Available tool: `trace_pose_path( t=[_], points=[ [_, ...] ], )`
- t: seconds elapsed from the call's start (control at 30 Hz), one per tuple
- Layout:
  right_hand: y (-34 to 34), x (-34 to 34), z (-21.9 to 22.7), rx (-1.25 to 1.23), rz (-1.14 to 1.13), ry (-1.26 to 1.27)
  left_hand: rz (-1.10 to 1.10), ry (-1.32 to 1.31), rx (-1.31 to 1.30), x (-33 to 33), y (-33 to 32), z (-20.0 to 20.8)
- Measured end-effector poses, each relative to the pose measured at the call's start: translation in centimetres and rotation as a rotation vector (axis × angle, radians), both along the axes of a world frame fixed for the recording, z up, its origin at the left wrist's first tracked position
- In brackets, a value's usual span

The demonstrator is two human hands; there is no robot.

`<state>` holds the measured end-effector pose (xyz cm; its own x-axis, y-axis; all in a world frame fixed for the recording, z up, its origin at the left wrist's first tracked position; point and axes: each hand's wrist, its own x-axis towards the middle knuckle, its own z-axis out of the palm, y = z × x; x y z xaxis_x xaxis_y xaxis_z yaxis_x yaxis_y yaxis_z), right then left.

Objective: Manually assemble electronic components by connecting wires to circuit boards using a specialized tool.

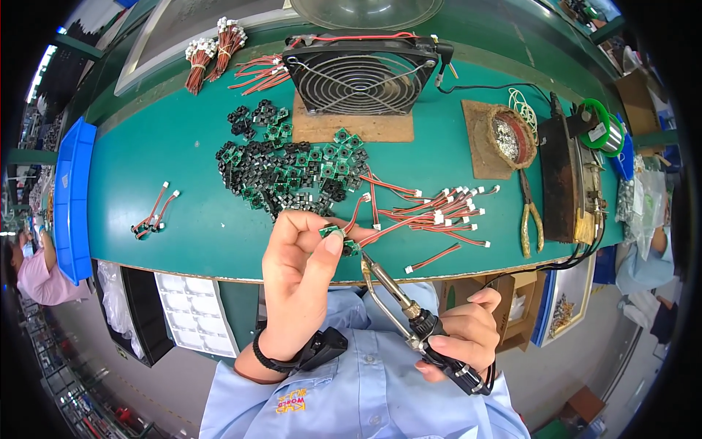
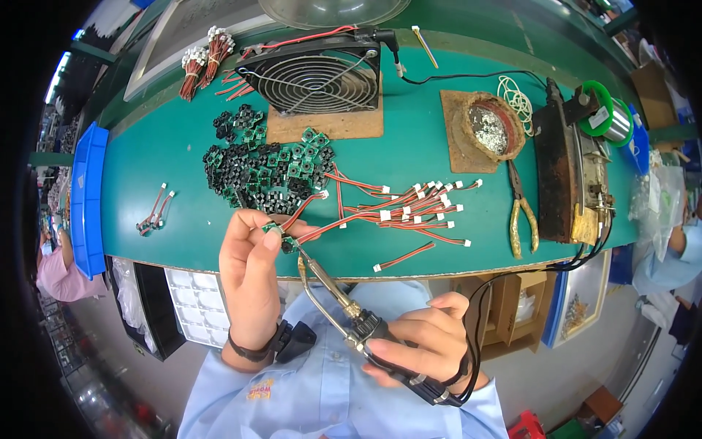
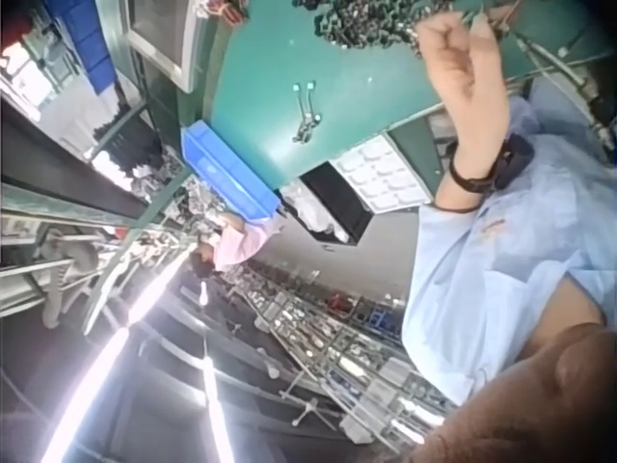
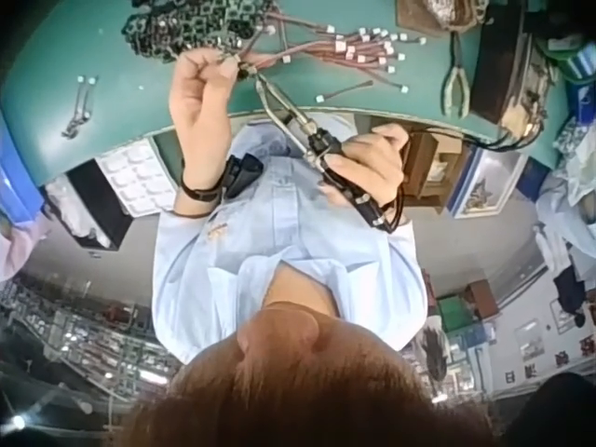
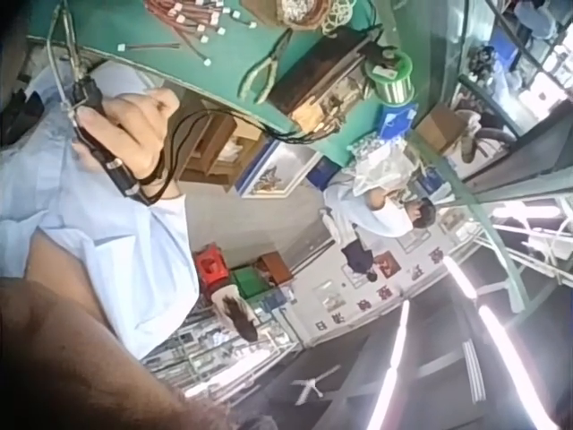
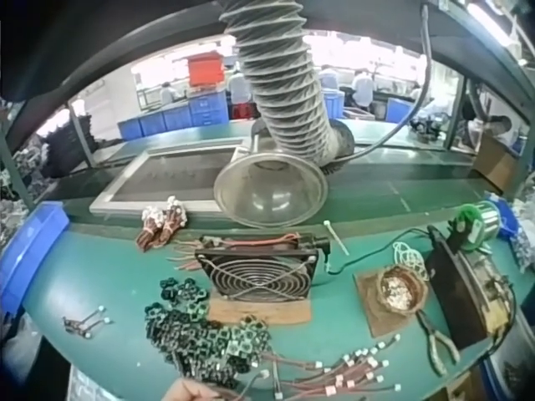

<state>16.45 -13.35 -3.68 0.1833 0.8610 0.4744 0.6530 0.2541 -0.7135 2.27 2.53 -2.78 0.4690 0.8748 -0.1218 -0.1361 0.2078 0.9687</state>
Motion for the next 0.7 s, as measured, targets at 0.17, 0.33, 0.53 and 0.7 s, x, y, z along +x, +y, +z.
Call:
trace_pose_path(
  t=[0.17,0.33,0.53,0.7],
  points=[
    [0.1,0.0,0.1,-0.011,0.008,-0.002,0.005,0.039,0.013,-0.2,-0.1,0.0],
    [0.0,-0.1,0.0,-0.014,0.004,0.003,0.016,-0.013,0.011,-0.1,-0.2,0.0],
    [-0.1,-0.1,0.2,-0.016,-0.001,-0.016,-0.01,0.037,0.037,-0.3,-0.2,-0.1],
    [-0.5,0.9,-0.9,0.127,-0.199,-0.064,0.009,-0.03,-0.024,0.1,-0.3,0.5]
  ],
)
